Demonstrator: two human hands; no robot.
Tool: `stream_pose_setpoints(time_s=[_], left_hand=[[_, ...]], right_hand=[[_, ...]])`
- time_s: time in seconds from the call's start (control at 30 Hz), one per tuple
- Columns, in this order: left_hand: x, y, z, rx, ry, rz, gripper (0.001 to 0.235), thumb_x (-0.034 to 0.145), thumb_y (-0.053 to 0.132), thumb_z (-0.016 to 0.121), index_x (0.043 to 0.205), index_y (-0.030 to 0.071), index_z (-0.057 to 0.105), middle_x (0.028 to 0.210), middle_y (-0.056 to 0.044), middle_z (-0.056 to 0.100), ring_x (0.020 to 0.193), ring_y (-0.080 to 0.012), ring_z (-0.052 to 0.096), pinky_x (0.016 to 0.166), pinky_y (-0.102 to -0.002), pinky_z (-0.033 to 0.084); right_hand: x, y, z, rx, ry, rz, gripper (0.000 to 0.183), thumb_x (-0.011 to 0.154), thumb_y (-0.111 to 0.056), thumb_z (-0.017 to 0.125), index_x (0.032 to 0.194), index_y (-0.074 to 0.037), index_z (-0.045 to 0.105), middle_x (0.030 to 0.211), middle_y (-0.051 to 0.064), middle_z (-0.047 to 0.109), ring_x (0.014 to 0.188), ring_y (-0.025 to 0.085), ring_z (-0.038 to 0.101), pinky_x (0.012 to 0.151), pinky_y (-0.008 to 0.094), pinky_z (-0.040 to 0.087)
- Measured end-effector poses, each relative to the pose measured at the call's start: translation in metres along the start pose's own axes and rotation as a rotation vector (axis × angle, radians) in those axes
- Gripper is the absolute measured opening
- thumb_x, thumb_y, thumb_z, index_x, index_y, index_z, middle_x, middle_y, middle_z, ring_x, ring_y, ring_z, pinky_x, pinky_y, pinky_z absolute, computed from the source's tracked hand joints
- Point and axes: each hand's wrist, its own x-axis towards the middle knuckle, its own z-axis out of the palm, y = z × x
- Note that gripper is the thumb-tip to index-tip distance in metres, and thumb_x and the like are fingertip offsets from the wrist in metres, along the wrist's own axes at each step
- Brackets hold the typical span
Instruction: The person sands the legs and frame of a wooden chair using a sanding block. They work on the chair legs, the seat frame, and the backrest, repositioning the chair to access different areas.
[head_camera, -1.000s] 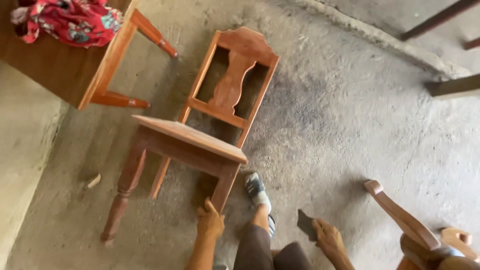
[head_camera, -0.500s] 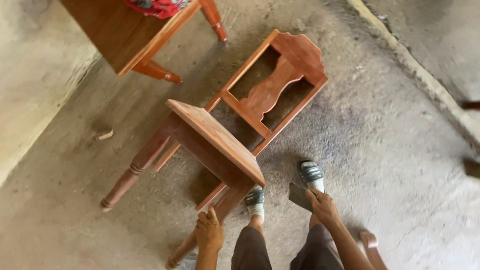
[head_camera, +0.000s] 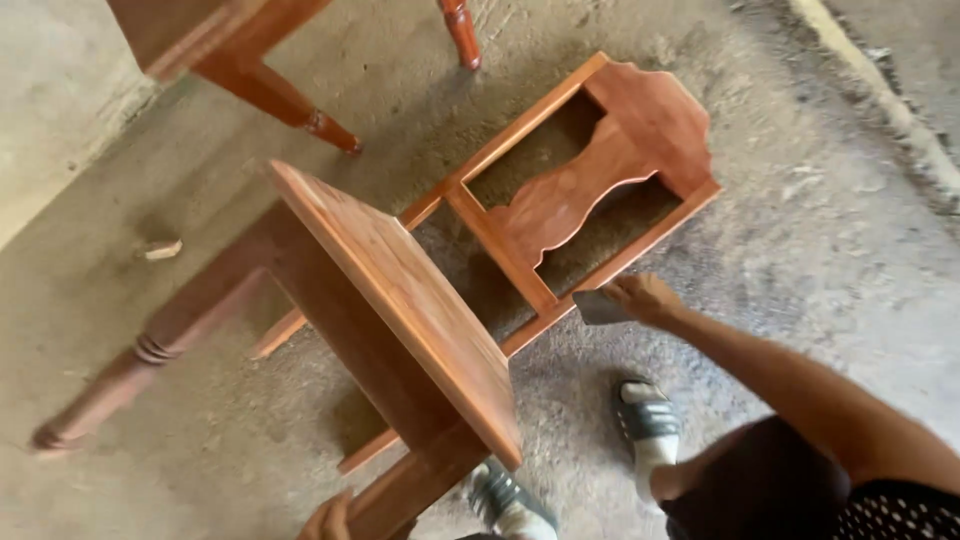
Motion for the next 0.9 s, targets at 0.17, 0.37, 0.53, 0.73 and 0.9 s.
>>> stream_pose_setpoints(time_s=[0.17, 0.37, 0.53, 0.73, 0.9], left_hand=[[-0.092, -0.202, 0.112, -0.209, -0.407, -0.638, 0.043, 0.096, 0.036, 0.06, 0.126, 0.006, 0.07, 0.127, -0.019, 0.067, 0.121, -0.0343, 0.06, 0.106, -0.046, 0.046], [0.05, 0.053, -0.013, 0.21, 0.401, 0.148, 0.047, 0.101, 0.048, 0.056, 0.118, 0.005, 0.067, 0.099, -0.022, 0.067, 0.098, -0.0327, 0.063, 0.097, -0.043, 0.054], [0.016, 0.135, 0.021, -0.36, 1.077, -0.005, 0.028, 0.11, 0.041, 0.06, 0.095, 0.018, 0.054, 0.087, 0.002, 0.055, 0.085, -0.02, 0.057, 0.095, -0.039, 0.054], [0.037, 0.208, 0.011, -1.921, 0.211, -0.792, 0.09, 0.067, 0.05, 0.085, 0.142, 0.013, 0.051, 0.112, -0.014, 0.069, 0.097, -0.0245, 0.068, 0.079, -0.037, 0.06], [0.067, 0.171, 0.013, -1.968, 0.213, -0.524, 0.097, 0.078, 0.027, 0.091, 0.158, 0.005, 0.039, 0.124, -0.016, 0.061, 0.109, -0.0271, 0.062, 0.092, -0.044, 0.056]], right_hand=[[0.101, -0.025, 0.043, 0.202, -0.287, -0.064, 0.033, 0.093, -0.041, 0.068, 0.102, -0.011, 0.081, 0.089, 0.014, 0.078, 0.076, 0.028, 0.073, 0.071, 0.045, 0.06], [0.114, -0.032, 0.085, 0.067, -0.316, -0.14, 0.039, 0.093, -0.046, 0.068, 0.106, -0.012, 0.082, 0.095, 0.012, 0.079, 0.082, 0.024, 0.074, 0.077, 0.042, 0.06], [0.143, 0.023, 0.096, -0.2, -0.16, -0.32, 0.045, 0.091, -0.05, 0.062, 0.109, -0.013, 0.08, 0.1, 0.017, 0.077, 0.089, 0.035, 0.073, 0.081, 0.049, 0.057], [0.155, 0.04, 0.119, -0.298, -0.172, -0.174, 0.059, 0.098, -0.061, 0.057, 0.099, -0.007, 0.079, 0.092, 0.022, 0.079, 0.088, 0.035, 0.075, 0.082, 0.051, 0.057], [0.173, 0.003, 0.133, -0.372, -0.443, -0.231, 0.066, 0.096, -0.072, 0.034, 0.126, -0.017, 0.057, 0.127, 0.017, 0.059, 0.118, 0.036, 0.056, 0.102, 0.061, 0.037]])
